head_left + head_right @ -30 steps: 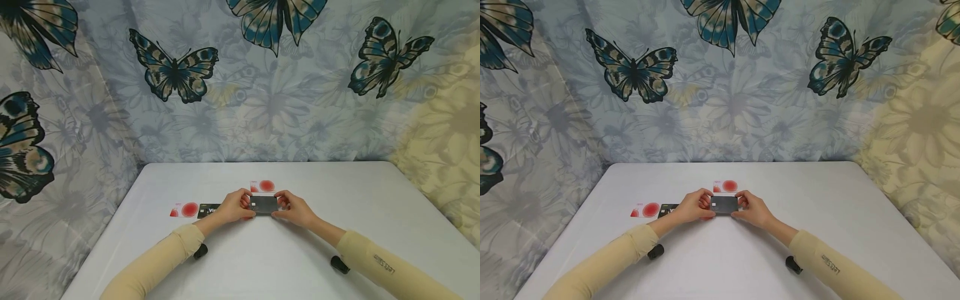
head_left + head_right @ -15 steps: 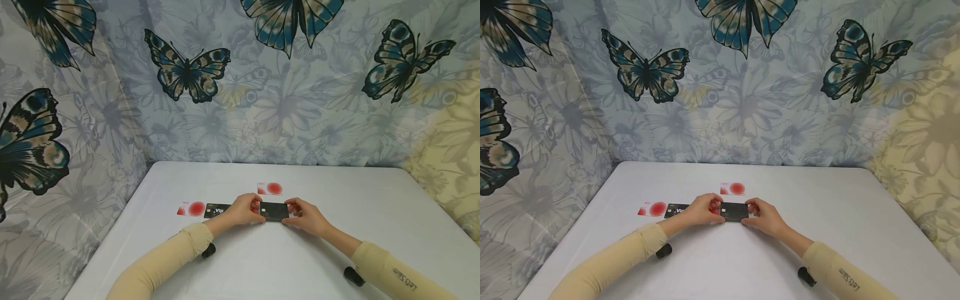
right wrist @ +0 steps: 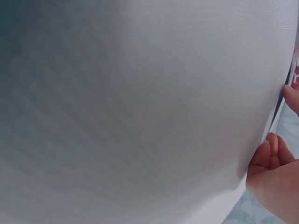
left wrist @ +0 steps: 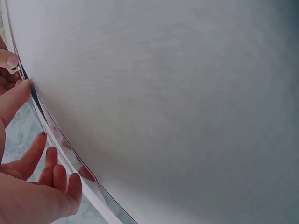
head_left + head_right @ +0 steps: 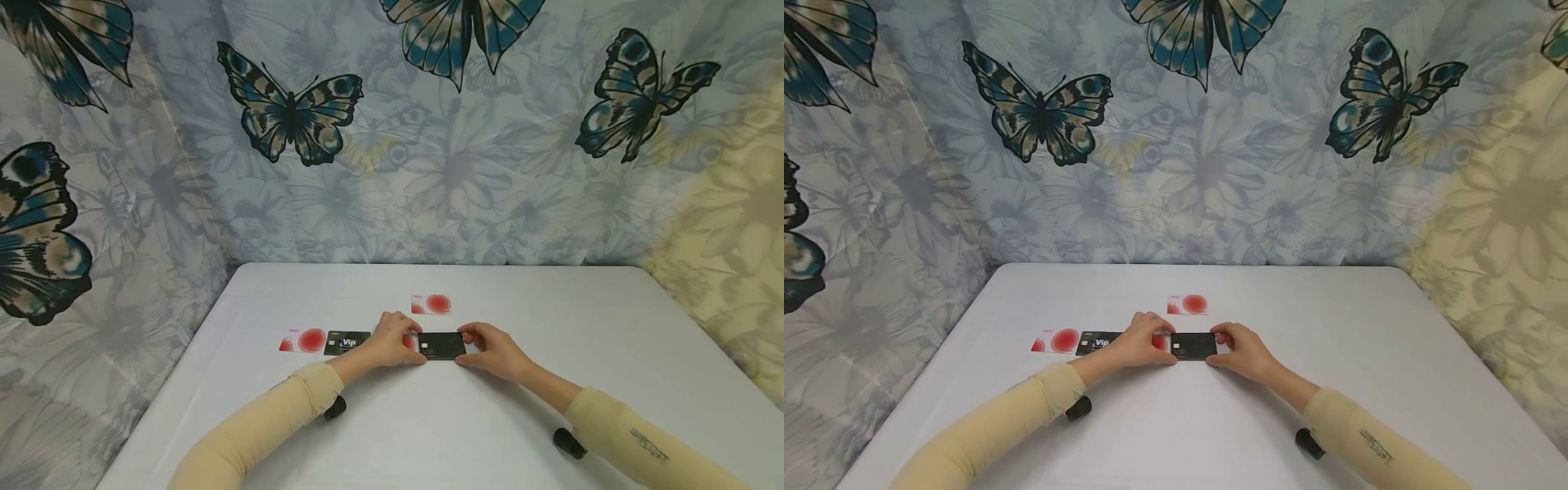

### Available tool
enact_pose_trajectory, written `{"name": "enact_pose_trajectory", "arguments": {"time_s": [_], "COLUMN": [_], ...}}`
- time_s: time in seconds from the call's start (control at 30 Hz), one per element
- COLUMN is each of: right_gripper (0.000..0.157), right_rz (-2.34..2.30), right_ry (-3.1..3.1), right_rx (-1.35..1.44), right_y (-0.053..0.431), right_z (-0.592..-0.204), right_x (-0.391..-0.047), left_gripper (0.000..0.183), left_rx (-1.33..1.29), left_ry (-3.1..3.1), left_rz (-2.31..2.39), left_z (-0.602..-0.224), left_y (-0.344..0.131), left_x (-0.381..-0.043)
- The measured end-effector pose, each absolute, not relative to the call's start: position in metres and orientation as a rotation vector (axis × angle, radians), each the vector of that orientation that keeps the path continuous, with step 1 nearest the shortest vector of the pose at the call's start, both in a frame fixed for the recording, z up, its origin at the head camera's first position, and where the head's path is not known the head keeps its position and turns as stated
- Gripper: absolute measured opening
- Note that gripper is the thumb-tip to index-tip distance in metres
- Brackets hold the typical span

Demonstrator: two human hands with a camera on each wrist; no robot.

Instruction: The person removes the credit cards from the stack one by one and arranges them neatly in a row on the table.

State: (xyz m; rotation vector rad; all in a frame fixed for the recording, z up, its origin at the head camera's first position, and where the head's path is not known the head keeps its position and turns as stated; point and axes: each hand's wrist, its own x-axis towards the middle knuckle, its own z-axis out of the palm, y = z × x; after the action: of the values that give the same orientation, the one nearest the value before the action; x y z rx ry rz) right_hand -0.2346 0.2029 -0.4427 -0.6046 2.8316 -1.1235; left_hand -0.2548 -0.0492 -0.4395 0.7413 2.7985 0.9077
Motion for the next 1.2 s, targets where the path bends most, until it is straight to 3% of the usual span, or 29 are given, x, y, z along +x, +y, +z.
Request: {"name": "enact_pose_trajectory", "arguments": {"time_s": [1.2], "right_gripper": [0.05], "right_rz": [-1.09], "right_ry": [2.814], "right_rx": [-0.536], "right_y": [0.1979], "right_z": [-0.4417], "right_x": [-0.2362], "left_gripper": [0.048], "left_rx": [0.708], "left_ry": [2.748], "left_rz": [0.942], "left_z": [-0.4388], "left_y": [-0.0542], "left_x": [-0.2529]}}
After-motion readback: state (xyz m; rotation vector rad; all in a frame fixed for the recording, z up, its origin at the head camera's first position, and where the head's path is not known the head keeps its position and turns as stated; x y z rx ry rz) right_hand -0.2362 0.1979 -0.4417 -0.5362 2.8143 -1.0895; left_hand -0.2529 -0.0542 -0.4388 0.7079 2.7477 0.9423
